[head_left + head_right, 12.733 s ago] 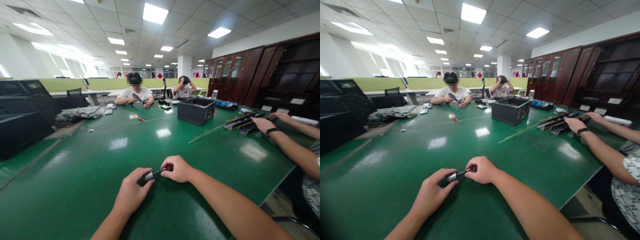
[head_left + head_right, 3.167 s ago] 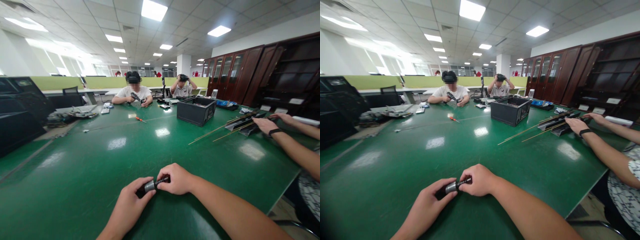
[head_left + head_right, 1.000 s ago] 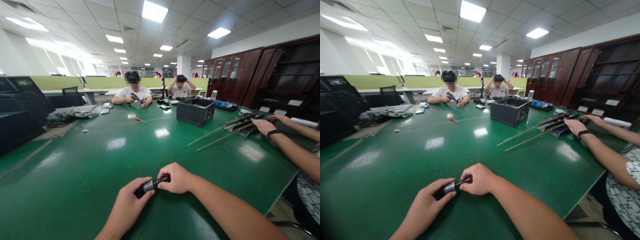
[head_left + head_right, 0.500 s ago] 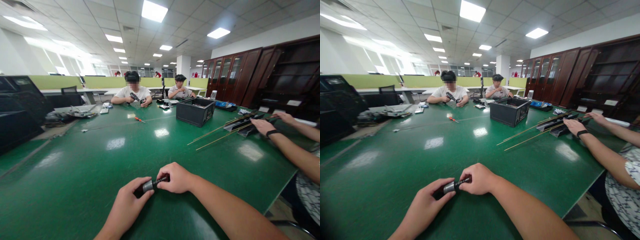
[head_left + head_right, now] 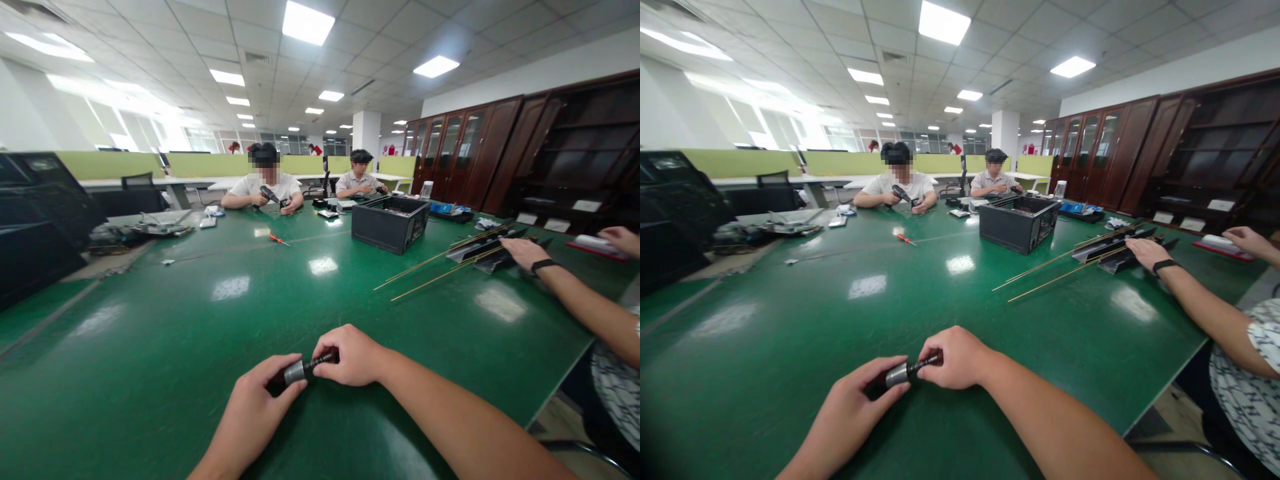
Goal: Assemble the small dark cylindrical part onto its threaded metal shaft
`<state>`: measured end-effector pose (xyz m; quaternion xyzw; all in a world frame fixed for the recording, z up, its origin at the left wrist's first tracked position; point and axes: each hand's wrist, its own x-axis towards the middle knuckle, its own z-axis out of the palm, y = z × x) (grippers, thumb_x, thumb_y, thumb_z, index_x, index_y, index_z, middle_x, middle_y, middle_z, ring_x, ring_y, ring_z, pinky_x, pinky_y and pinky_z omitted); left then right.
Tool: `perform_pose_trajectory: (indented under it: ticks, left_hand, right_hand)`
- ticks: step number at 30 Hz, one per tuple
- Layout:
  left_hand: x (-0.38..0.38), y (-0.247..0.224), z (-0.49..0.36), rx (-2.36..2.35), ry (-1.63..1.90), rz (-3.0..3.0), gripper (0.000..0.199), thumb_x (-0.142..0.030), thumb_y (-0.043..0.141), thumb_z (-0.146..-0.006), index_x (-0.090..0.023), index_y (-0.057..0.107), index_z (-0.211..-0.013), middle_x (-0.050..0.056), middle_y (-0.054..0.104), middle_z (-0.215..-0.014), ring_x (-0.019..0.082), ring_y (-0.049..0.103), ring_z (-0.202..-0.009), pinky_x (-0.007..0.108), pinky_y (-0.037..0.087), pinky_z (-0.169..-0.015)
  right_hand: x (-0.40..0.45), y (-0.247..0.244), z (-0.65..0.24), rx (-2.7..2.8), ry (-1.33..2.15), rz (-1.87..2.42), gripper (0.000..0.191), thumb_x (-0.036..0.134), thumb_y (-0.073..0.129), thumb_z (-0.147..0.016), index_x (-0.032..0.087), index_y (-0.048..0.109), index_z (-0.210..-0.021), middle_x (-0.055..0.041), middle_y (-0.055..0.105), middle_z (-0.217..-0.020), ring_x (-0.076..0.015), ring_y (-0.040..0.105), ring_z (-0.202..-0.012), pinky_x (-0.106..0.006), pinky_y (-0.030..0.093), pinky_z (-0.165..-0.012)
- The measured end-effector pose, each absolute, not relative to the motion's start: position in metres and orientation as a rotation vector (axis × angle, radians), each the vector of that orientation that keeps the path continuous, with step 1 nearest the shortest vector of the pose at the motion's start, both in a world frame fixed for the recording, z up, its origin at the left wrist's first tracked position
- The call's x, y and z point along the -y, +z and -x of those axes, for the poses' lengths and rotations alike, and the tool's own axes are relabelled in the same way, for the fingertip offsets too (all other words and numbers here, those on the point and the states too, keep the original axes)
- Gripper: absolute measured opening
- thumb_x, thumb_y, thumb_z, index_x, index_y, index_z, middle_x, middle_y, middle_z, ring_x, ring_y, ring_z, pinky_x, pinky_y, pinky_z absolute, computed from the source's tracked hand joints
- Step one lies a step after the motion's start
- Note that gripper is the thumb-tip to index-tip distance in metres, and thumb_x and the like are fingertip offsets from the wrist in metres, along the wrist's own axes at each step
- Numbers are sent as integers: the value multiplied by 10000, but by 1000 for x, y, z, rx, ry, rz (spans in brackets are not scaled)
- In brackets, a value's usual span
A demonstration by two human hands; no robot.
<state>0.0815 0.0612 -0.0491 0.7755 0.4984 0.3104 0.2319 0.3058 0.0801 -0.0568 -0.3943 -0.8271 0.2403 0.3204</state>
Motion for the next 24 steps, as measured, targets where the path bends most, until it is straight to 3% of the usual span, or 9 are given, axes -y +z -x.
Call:
perform_pose_trajectory:
  ticks: [24]
  left_hand:
    - [-63,-50,-75,-1359,995,-2249,297,-440,698,-776,-287,751,-1025,14,768,-1001,233,725,-912,333,598,-832]
  right_hand:
    - [-84,-56,-310,2112,742,1067,151,289,713,-783,177,725,-883,23,634,-677,-101,565,-589,-196,419,-561]
